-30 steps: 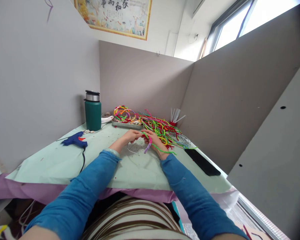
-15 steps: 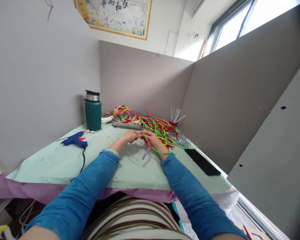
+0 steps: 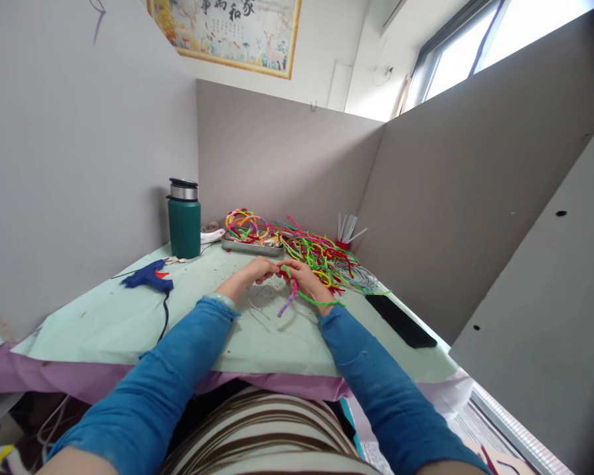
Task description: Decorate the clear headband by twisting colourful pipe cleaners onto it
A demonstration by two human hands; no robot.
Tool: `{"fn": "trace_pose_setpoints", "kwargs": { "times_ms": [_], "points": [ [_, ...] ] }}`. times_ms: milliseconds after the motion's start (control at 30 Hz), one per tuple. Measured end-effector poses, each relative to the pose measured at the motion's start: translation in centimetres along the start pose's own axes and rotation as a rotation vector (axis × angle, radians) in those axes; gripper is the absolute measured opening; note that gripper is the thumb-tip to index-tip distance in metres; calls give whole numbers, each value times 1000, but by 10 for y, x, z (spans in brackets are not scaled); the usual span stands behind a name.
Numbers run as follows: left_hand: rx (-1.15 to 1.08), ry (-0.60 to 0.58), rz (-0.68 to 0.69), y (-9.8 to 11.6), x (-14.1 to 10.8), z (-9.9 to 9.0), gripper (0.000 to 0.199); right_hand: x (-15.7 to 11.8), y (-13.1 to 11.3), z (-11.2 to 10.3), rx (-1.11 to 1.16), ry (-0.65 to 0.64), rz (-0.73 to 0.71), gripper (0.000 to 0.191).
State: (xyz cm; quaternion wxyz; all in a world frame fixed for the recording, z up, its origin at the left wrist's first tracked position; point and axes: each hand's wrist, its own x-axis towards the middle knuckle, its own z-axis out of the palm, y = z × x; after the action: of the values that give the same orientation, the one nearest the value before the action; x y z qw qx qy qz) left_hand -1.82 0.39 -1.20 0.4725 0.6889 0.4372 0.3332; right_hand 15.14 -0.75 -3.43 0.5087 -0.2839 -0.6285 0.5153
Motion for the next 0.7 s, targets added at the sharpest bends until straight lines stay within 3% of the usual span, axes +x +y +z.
{"fn": "trace_pose_setpoints", "kwargs": {
  "times_ms": [400,567,700],
  "points": [
    [-12,16,25,5,-4,2,24,-1,-2,6,-32,33,-11,37],
    [-2,94,-52,6,-2,1,24,1,-1,6,-54,49,-27,40],
    [14,61,-67,2,1,1,23,2,1,7,-36,71,-27,39]
  ]
}}
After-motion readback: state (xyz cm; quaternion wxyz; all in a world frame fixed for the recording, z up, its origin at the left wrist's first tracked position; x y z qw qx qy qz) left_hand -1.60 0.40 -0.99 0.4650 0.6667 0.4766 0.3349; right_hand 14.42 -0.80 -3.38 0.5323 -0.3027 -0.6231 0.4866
